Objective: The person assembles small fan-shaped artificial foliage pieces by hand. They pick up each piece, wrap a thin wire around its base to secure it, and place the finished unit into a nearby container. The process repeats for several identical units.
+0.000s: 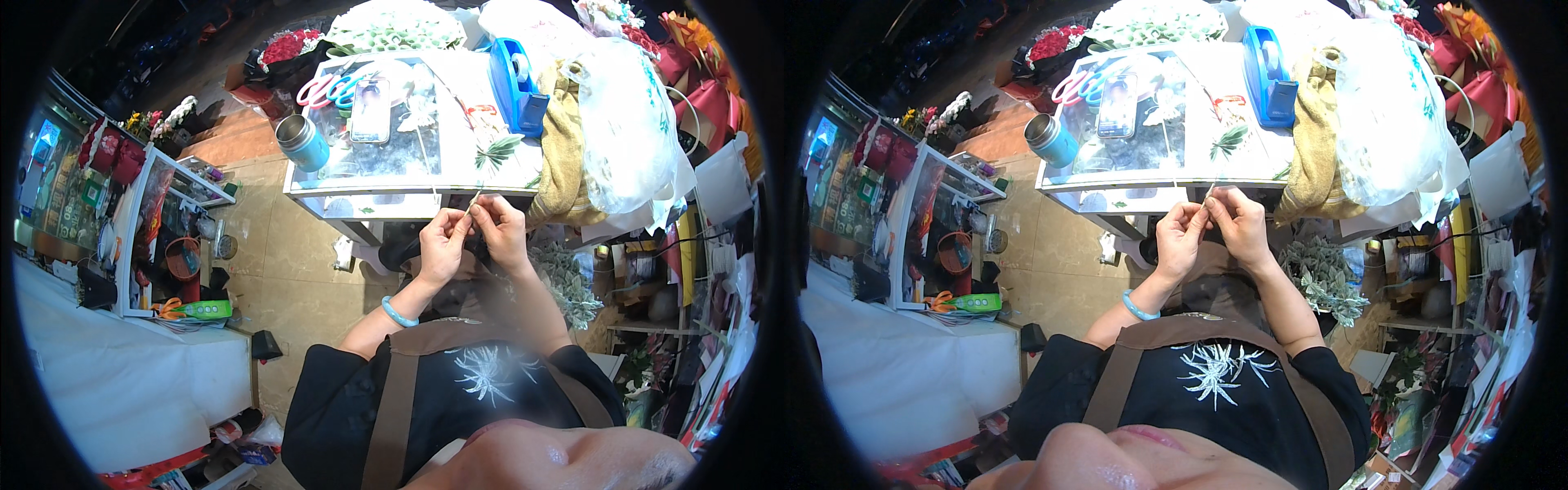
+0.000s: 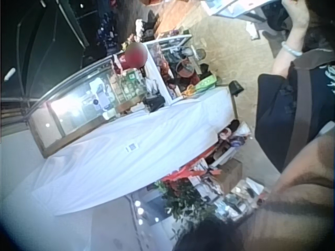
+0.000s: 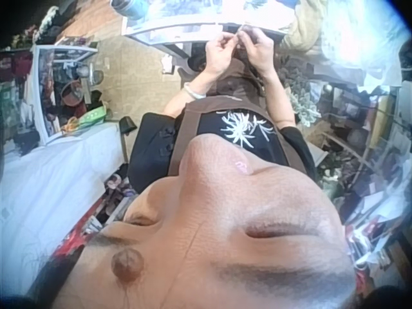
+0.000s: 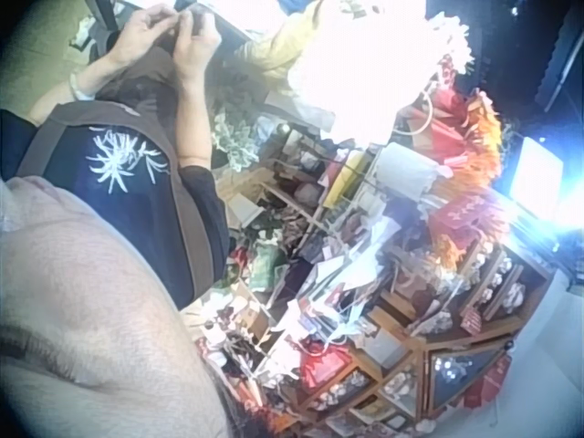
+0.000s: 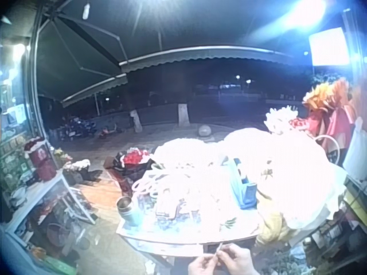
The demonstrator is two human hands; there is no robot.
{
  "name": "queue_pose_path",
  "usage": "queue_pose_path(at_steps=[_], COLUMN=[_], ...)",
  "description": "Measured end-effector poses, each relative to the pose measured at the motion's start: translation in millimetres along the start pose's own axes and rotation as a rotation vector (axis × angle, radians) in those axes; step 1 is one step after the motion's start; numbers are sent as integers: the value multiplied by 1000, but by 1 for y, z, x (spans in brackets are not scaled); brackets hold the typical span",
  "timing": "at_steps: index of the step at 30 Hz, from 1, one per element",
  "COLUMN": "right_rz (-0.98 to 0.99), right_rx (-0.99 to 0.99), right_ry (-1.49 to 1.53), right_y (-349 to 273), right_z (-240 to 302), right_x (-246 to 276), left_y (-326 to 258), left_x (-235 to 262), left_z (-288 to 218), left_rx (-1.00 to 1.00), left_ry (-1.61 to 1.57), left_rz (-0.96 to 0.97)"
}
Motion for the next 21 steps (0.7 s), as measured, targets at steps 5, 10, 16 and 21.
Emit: queue_pose_path(at_steps=[5, 10, 16, 21], right_rz=[92, 131, 71, 246], right_rx=[-220, -194, 27, -302], right_ry=[230, 203, 2, 203], right_y=[0, 3, 3, 3], right_z=[1, 3, 9, 5], right_x=[-2, 4, -1, 1], left_y=[-2, -7, -5, -2], left_x=[-1, -4, -3, -1], left_z=[-2, -3, -3, 1], left_rx=[-3, -20, -68, -21], left_ry=[-26, 72, 92, 17], left_rz=[37, 35, 15, 37])
Point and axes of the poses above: each hand's wrist, its own y-axis towards the middle knuckle, its own x-axis out of the back of the hand, z = x × y, the point moved 4 cm from there along y, towards the middle knuckle, and after that the axes turned 11 degrees about -z, right-handed, at the moved point
